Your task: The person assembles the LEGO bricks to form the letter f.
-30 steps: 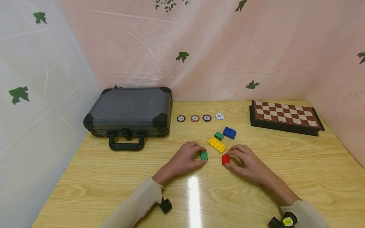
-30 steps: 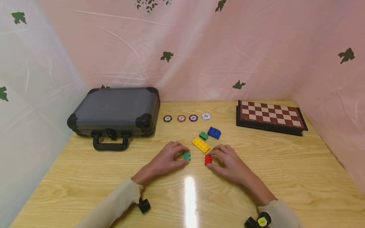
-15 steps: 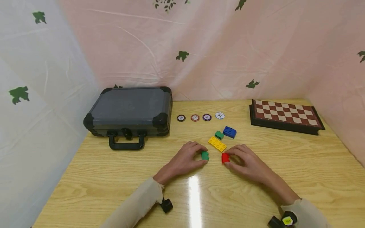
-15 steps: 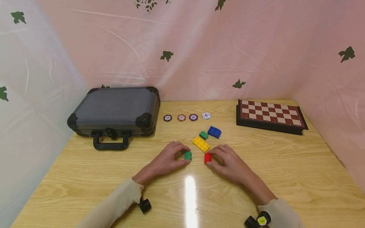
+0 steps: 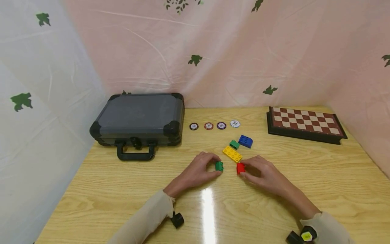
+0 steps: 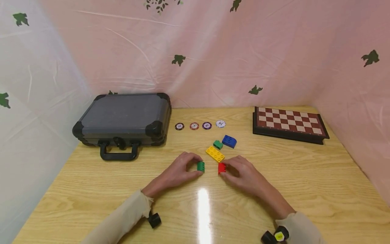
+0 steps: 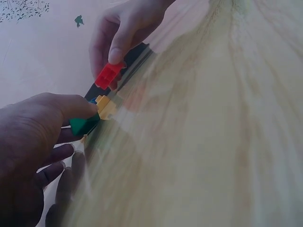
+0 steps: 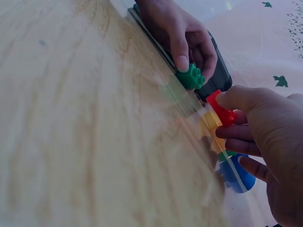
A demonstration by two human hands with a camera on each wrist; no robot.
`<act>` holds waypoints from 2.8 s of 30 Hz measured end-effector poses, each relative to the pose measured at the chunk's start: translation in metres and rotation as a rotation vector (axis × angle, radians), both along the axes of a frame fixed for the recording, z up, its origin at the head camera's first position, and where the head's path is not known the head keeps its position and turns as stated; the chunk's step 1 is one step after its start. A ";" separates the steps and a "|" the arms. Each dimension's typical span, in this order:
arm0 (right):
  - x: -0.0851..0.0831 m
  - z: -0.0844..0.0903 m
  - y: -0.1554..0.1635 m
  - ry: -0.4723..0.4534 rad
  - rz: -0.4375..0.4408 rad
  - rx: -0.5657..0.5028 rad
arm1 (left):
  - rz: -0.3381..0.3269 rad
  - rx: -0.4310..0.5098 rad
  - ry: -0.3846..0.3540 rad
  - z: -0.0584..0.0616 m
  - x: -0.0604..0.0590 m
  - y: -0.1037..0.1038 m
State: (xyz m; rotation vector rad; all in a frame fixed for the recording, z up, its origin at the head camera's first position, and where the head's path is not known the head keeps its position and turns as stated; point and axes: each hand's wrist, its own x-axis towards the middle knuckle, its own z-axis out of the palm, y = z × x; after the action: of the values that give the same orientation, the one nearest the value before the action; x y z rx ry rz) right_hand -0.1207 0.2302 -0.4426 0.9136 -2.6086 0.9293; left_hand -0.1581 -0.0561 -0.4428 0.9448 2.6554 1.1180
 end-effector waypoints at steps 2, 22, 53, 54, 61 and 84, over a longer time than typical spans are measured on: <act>0.000 0.000 0.000 -0.001 0.005 0.002 | 0.004 0.005 -0.012 0.000 0.000 -0.001; 0.000 0.004 -0.015 0.059 0.028 -0.003 | 0.014 0.003 -0.021 -0.001 -0.001 -0.005; -0.019 0.010 -0.055 0.144 0.095 -0.007 | 0.005 0.001 0.032 -0.004 -0.003 -0.005; -0.019 0.010 -0.056 0.146 0.095 -0.005 | 0.004 0.001 0.031 -0.004 -0.003 -0.005; -0.020 0.011 -0.058 0.108 0.082 -0.001 | 0.003 0.002 0.041 -0.004 -0.003 -0.005; -0.020 0.013 -0.064 0.057 0.093 -0.025 | -0.003 0.011 0.075 -0.003 -0.002 -0.005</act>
State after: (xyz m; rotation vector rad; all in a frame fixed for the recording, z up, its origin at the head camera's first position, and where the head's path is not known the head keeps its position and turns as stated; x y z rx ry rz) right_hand -0.1407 0.1660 -0.4301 1.0466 -2.5204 0.9421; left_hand -0.1603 -0.0609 -0.4454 1.0114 2.7080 1.1193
